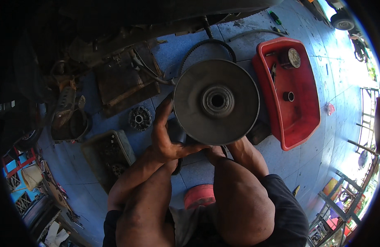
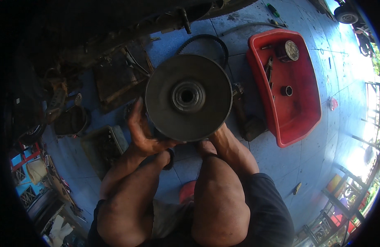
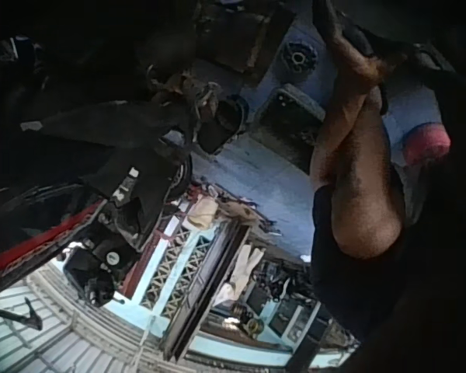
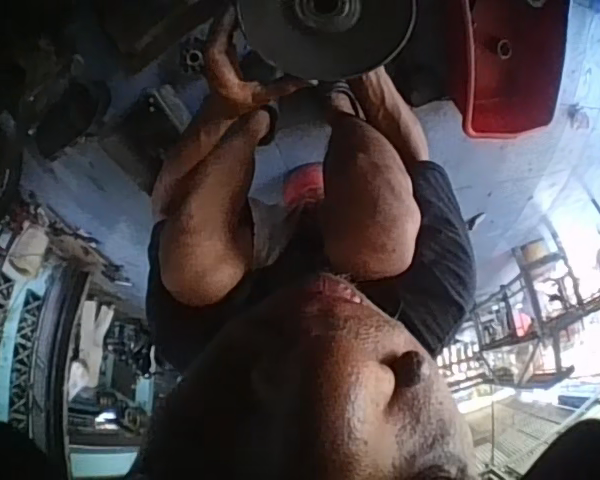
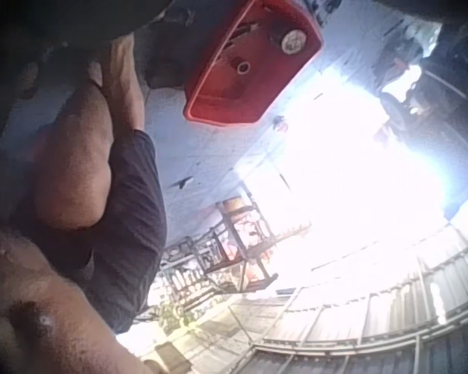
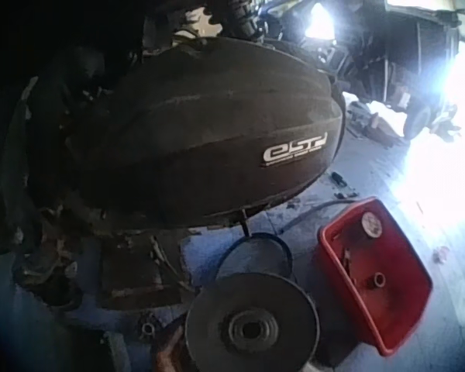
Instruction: The person removes the transmission cover from a motorcycle, disassembles the clutch, variator assembly, and belt using an impact wrench, and handles the roller weights and clutch components by hand. Afterwards, the person works on screws on the motorcycle with a screwdriver.
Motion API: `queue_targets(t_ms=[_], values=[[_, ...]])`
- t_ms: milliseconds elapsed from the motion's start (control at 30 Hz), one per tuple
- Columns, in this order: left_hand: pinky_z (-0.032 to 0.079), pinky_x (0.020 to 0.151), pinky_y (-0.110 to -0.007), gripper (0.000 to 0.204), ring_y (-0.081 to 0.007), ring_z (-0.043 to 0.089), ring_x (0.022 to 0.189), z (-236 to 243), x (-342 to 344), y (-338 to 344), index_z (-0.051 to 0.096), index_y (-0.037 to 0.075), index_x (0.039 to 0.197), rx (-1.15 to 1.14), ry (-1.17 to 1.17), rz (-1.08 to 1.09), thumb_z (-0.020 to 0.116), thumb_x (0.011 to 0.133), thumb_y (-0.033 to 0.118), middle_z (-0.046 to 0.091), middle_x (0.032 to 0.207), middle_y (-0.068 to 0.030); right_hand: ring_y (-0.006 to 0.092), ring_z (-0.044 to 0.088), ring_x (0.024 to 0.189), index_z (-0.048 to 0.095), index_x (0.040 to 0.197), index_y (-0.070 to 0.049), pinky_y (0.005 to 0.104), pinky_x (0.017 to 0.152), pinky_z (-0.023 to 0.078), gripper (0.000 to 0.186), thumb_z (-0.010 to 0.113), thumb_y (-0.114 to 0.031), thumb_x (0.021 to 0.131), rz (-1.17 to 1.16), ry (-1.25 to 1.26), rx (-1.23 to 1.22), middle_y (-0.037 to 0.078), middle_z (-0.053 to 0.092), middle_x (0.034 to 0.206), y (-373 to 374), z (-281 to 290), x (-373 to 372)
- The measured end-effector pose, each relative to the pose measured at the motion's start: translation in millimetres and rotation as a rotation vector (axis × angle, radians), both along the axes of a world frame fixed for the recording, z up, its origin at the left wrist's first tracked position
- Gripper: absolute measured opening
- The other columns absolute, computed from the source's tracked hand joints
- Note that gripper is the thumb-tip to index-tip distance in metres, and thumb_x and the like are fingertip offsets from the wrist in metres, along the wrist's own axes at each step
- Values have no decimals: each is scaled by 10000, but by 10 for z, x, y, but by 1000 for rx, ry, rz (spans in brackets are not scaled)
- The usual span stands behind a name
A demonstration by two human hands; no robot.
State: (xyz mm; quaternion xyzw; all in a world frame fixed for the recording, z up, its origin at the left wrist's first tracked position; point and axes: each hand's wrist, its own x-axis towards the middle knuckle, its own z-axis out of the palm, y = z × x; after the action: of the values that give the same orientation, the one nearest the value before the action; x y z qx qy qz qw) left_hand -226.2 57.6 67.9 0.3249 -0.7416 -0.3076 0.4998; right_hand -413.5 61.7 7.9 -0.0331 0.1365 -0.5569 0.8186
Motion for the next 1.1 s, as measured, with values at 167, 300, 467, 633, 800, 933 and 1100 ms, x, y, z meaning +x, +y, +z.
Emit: queue_targets(t_ms=[167,300,467,633,800,933,1100], values=[[412,1022,-491,1095,-412,473,1223,-33,-15,5,210,-81,1385,-69,46,-21,873,638,367,371,1365,-316,288,539,1142,496,1298,-80,455,971,450,775,664,-552,707,-16,68,-53,126,534,1283,12,96,-11],[418,1016,-493,1112,-415,482,1216,-13,-33,-14,163,-66,1398,-66,20,41,864,651,367,379,1354,-321,276,565,1107,520,1274,-68,434,935,482,692,656,-488,741,-34,136,-103,127,559,1251,-8,122,-28],[400,1030,-507,1142,-416,463,1229,-188,25,-26,116,-66,1402,-90,-103,51,856,657,382,391,1335,-320,262,598,1064,550,1243,-52,407,891,523,589,646,-408,785,-109,576,-384,129,589,1211,-87,45,-158],[441,977,-432,991,-389,449,1227,-752,183,-150,269,-89,1378,339,-534,127,803,715,420,392,1313,-303,275,571,1135,439,1351,-103,447,937,493,683,566,-497,808,157,420,-99,150,508,1337,-400,-195,-349],[474,918,-429,761,-426,484,1155,-1218,143,-197,320,-9,1401,324,-819,71,706,814,281,423,1263,-326,243,628,977,423,1313,-12,362,800,539,617,655,-214,778,-83,818,41,148,596,1104,-879,-488,-435],[475,892,-445,599,-431,524,1058,-1437,-15,-280,376,71,1399,365,-1046,-25,626,870,195,456,1201,-316,364,556,1110,290,1415,-83,449,893,502,952,792,-319,641,-35,1463,-53,215,521,1236,-1407,-524,-486],[485,844,-418,440,-383,541,957,-1771,-121,-385,547,67,1258,278,-1009,77,650,852,204,488,1092,-244,478,261,1330,268,1432,-81,553,1032,353,1100,851,-399,556,260,2204,-61,261,261,1456,-1739,-538,-340]])
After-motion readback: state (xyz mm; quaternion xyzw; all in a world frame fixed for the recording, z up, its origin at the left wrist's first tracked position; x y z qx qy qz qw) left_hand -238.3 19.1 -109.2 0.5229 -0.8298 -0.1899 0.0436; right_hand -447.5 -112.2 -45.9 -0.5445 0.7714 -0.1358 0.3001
